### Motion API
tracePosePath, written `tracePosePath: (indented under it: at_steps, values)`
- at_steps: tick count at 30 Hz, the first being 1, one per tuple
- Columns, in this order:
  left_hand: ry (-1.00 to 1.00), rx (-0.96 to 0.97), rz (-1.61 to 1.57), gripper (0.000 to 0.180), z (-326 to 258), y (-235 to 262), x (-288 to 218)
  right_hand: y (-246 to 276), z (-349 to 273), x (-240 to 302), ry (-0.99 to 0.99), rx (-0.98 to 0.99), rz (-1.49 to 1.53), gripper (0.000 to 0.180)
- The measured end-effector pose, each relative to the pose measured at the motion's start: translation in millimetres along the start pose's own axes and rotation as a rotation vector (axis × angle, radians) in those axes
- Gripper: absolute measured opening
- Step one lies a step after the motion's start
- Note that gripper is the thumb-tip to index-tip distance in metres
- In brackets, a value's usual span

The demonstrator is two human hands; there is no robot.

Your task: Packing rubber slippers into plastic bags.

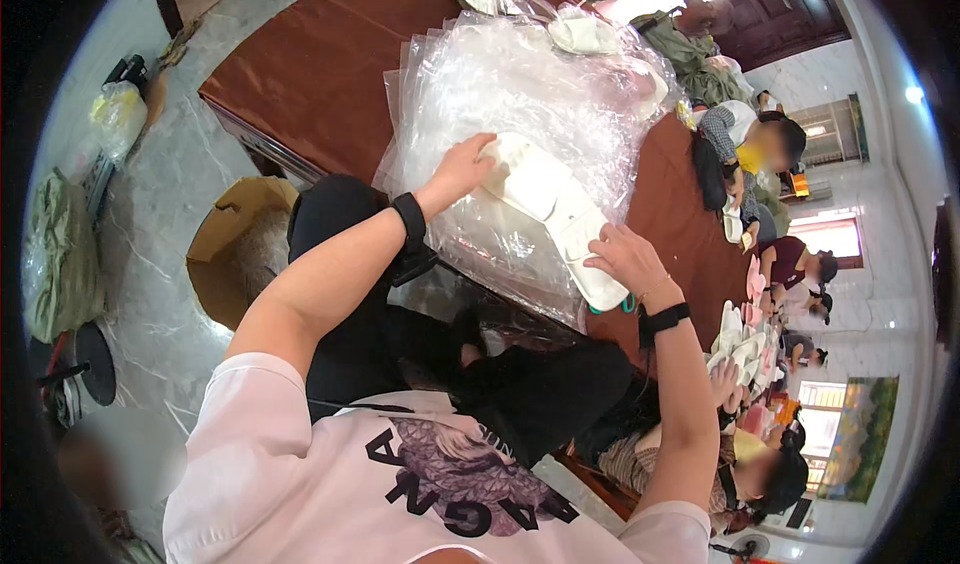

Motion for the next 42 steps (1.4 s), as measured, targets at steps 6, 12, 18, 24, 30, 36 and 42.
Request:
tracePosePath:
  at_steps: [6,12,18,24,30,36,42]
  values:
    - [0.183,0.096,-0.223,0.035,4.6,5.9,-21.6,12.0,6.0,10.5,0.035,0.018,0.009,0.025]
    - [0.17,0.276,-0.346,0.031,2.6,1.0,-31.8,-2.9,1.9,18.3,-0.052,-0.182,0.004,0.024]
    - [0.318,0.289,-0.338,0.03,-0.5,-4.9,-24.7,15.0,-12.1,47.3,-0.113,-0.326,0.278,0.024]
    - [0.116,0.179,-0.163,0.03,-4.5,-3.4,-20.3,20.6,-30.9,29.5,-0.251,-0.528,0.035,0.021]
    - [-0.225,-0.006,0.073,0.035,5.3,7.1,-23.0,56.0,-123.8,-40.9,-0.619,-0.711,-0.164,0.016]
    - [-0.394,-0.079,0.219,0.05,6.4,0.8,-18.2,19.3,-156.9,-76.3,-0.802,-0.574,-0.216,0.024]
    - [-0.527,-0.037,0.478,0.054,-2.2,4.1,-28.1,-32.0,-22.6,15.8,-0.293,-0.267,0.163,0.056]
Point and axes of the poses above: each hand's wrist, its own z-axis towards the middle knuckle, its own y-axis out of the back of the hand, x = y × z, the point moved 4 cm from there along z, towards the middle knuckle, and after that the axes turned 15 degrees about -x, right-handed, at the moved point
